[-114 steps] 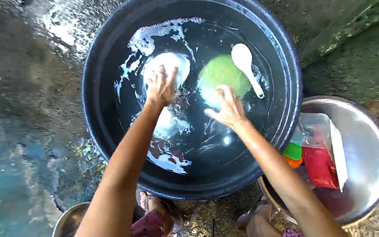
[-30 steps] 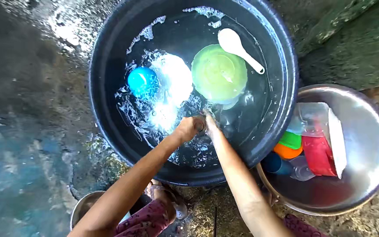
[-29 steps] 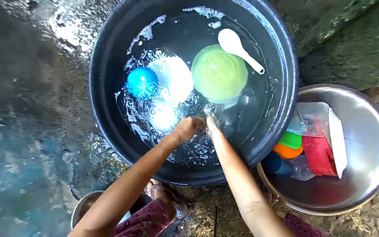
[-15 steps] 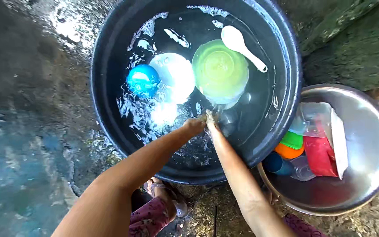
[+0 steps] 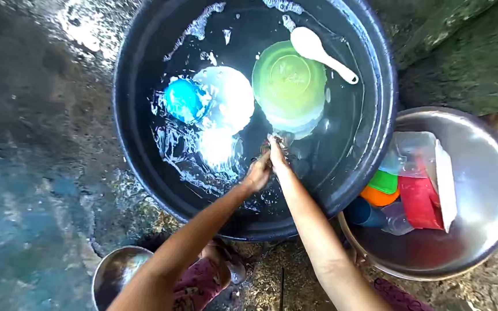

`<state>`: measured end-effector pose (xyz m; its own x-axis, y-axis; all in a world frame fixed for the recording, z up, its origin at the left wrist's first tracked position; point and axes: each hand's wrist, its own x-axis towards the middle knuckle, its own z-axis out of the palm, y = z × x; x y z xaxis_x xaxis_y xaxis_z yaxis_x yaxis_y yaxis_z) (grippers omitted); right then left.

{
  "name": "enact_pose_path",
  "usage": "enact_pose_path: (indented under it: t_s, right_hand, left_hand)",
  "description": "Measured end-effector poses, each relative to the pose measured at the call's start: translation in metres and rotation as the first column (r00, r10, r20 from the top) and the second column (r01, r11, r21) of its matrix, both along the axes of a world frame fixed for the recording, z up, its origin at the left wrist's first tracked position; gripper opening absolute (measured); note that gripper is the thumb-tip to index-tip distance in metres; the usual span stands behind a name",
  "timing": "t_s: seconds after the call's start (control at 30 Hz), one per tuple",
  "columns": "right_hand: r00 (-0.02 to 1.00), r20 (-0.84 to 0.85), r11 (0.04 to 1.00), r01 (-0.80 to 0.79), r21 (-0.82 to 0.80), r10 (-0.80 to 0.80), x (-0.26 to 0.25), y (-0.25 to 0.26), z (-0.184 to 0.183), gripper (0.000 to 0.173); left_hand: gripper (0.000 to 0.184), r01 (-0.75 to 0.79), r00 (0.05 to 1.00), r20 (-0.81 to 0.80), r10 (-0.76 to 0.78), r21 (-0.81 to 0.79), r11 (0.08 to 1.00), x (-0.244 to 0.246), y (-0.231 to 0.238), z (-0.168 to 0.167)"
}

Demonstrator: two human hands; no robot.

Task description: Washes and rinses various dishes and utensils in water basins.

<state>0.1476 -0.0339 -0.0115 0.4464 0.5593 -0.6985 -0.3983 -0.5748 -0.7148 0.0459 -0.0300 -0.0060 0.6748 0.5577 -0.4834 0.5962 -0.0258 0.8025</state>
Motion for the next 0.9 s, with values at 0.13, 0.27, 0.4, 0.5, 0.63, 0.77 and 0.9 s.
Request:
enact_pose_path:
  t_s: [0.13, 0.27, 0.4, 0.5, 0.63, 0.77, 0.9]
  right_hand:
    - [0.996, 0.085, 0.999, 0.042, -0.021, -0.04, -0.002, -0.003, -0.008, 0.046]
    - [0.997, -0.078, 1.0, 0.006, 0.015, -0.005, 0.0, -0.009, -0.016, 0.053]
    - [0.995, -0.097, 0.997, 0.028, -0.073, -0.035, 0.001, -0.006, -0.002, 0.049]
    - [0.997, -0.047, 0.992, -0.063, 0.112, 0.068, 0.003, -0.006, 0.0, 0.054]
    - [0.997, 0.065, 0.999, -0.047, 0.011, 0.047, -0.004, -0.005, -0.007, 0.05]
    - [0.954, -0.191, 0.972, -0.233, 0.006, 0.23, 0.011, -0.015, -0.005, 0.052]
    - [0.843, -0.467, 0.96, -0.273, 0.057, 0.267, 0.031, -0.016, 0.002, 0.067]
  left_hand:
    - [0.049, 0.584, 0.73, -0.461, -0.504, 0.039, 0.811, 0.005, 0.037, 0.034]
    - [0.028, 0.533, 0.696, -0.582, -0.42, 0.026, 0.846, 0.026, 0.039, 0.045]
    - [0.025, 0.297, 0.926, -0.274, -0.258, 0.111, 0.948, 0.017, 0.043, 0.029]
    - [0.034, -0.06, 0.989, -0.124, 0.082, 0.173, 0.983, 0.002, 0.01, 0.022]
    - [0.035, 0.561, 0.825, -0.331, -0.457, 0.387, 0.731, -0.033, 0.02, 0.01]
    - [0.024, 0.59, 0.804, -0.351, -0.48, 0.367, 0.719, -0.015, 0.044, 0.037]
    - [0.023, 0.131, 0.989, -0.085, -0.117, 0.176, 0.976, -0.02, 0.065, 0.088]
